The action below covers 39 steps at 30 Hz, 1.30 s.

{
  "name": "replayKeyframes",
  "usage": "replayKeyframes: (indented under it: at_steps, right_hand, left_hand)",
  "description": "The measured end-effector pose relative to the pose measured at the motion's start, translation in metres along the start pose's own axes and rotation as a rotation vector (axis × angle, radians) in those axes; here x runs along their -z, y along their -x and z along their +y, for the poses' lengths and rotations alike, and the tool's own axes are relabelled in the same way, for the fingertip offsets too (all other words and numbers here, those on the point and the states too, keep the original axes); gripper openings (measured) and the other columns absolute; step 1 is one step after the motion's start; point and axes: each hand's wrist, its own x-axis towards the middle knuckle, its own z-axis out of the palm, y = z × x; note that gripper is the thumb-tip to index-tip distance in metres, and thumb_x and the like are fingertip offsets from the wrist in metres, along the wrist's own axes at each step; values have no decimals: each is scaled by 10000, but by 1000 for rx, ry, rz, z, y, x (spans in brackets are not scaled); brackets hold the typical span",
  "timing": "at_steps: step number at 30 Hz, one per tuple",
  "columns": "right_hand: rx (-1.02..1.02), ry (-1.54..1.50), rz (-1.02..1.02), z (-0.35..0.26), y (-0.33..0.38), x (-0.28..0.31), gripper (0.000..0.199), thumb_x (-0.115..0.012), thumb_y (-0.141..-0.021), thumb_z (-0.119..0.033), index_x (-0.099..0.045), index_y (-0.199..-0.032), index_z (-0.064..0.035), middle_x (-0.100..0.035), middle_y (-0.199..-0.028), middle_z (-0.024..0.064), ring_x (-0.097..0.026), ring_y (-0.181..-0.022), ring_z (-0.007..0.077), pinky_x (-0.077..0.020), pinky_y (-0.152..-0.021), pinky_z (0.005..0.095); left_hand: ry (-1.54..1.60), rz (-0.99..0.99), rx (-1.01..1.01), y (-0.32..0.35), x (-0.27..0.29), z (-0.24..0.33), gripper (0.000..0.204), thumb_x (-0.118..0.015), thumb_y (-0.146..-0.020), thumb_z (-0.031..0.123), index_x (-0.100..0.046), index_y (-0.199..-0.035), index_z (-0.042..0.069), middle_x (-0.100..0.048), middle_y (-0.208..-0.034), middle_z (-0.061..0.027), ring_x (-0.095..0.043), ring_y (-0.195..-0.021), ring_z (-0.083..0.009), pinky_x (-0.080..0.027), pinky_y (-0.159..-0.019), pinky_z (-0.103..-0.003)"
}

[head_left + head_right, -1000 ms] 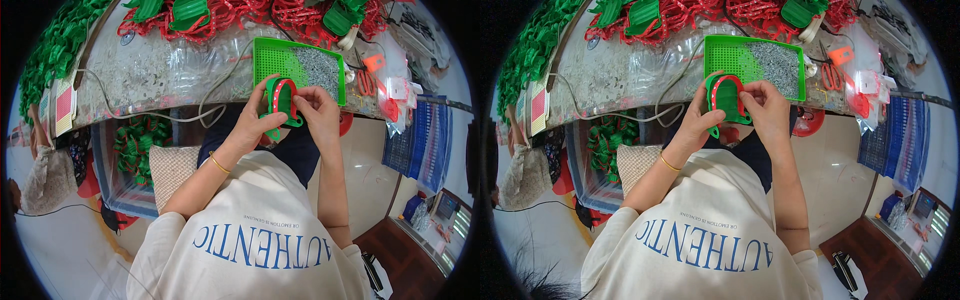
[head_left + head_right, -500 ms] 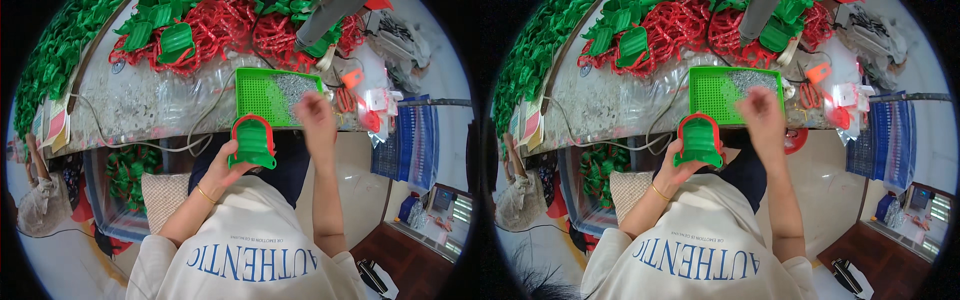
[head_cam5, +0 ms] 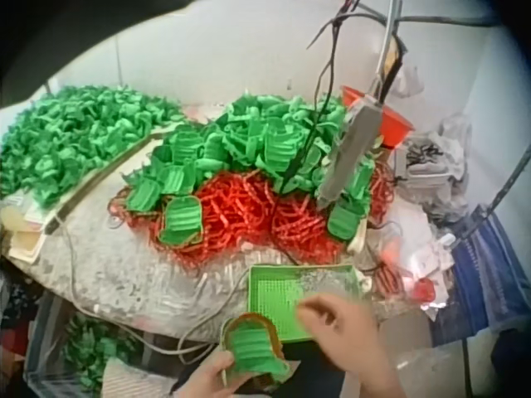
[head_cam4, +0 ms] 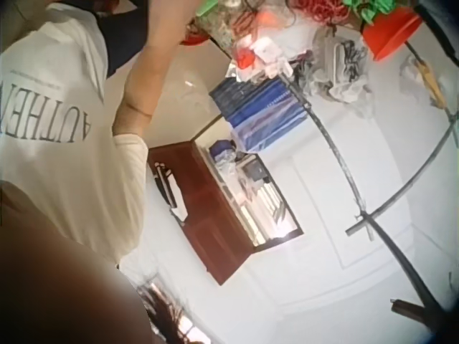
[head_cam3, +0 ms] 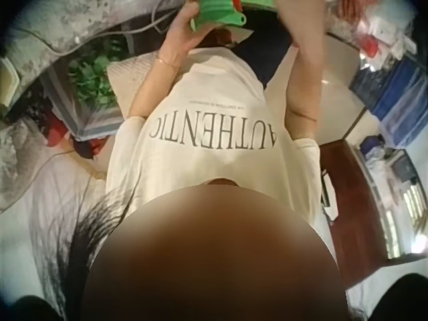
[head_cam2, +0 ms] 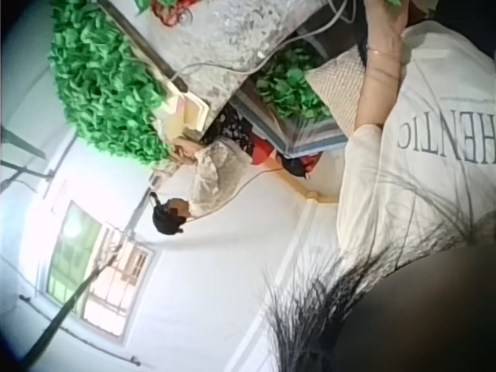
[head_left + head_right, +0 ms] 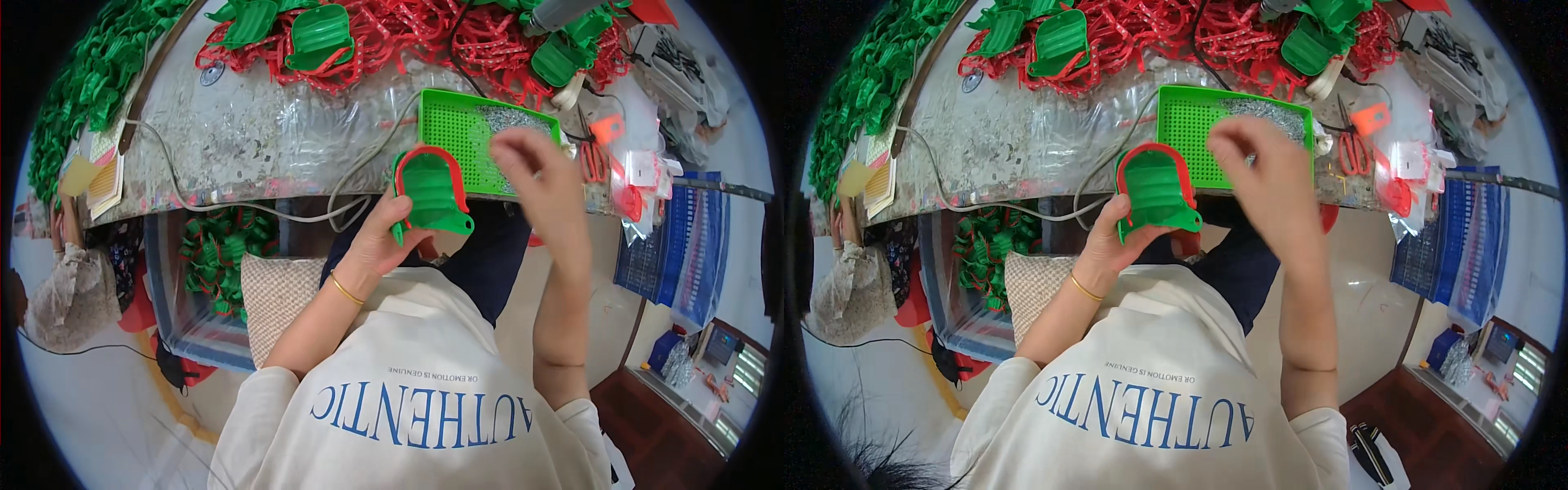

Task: Assembling green and red plastic components by joining them using a handheld power tool at a manufacturing workstation.

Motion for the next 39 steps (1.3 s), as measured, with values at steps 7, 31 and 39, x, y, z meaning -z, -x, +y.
replayKeyframes:
  at_steps: [7,31,39]
  right_hand:
    - [-217,-163,-64,20,21,-35,157,-638,-865,-91,-634,-987,8,-633,-833,5,-562,-732,57,-455,-663,208]
    - [-319,-424,-27,33,24,-55,119,-628,-867,-21,-618,-975,28,-647,-867,31,-594,-741,62,-480,-675,196]
    - [-307,-395,-30,34,23,-60,115,-627,-868,-21,-618,-973,27,-647,-864,30,-590,-735,58,-478,-675,195]
  left_hand:
    - [-168,1,-148,-3,-19,8,883,-724,-768,237,-210,-1482,161,-430,-1356,-32,-458,-1209,-170,-398,-999,-333]
    - [-165,-13,-240,-2,-11,1,1046,-833,-675,307,-192,-1487,159,-385,-1399,-31,-406,-1257,-167,-366,-1021,-308]
    - [-184,-8,-247,-1,-9,2,1054,-839,-664,297,-195,-1486,155,-373,-1402,-39,-390,-1267,-174,-350,-1038,-320]
